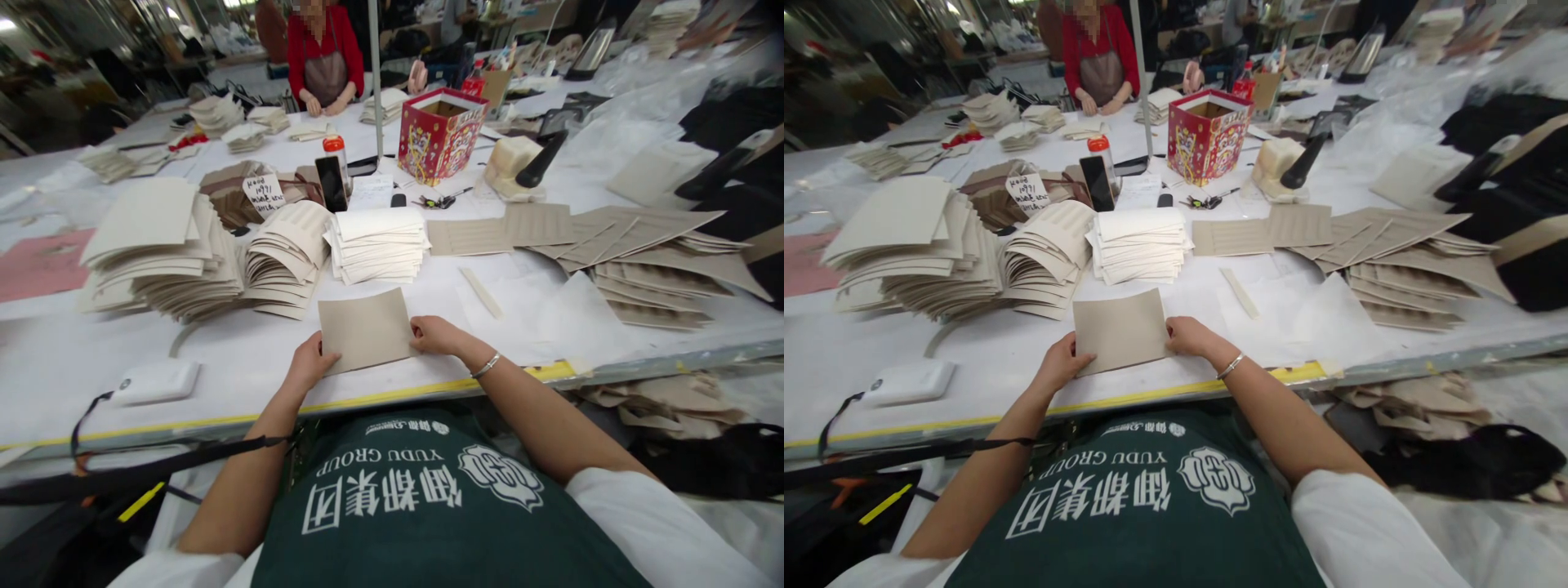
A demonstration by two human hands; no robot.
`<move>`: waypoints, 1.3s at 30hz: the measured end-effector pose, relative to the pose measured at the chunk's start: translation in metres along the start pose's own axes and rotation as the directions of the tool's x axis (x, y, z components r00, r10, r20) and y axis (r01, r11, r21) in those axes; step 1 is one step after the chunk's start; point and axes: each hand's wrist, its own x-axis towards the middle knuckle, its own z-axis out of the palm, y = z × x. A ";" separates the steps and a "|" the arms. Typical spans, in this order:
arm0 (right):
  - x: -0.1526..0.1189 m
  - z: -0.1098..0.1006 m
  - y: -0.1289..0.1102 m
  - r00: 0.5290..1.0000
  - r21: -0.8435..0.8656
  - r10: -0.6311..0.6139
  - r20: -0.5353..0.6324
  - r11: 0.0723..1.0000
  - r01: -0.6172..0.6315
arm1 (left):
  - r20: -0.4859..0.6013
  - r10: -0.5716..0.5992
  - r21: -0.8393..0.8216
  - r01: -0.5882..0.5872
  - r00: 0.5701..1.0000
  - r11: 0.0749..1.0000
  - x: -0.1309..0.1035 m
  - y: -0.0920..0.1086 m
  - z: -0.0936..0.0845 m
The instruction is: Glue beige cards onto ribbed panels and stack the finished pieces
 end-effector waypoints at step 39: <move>0.051 -0.045 0.030 0.953 0.386 -0.243 0.181 0.909 0.159 | 0.074 0.843 0.474 -0.763 0.533 0.441 0.017 0.098 0.082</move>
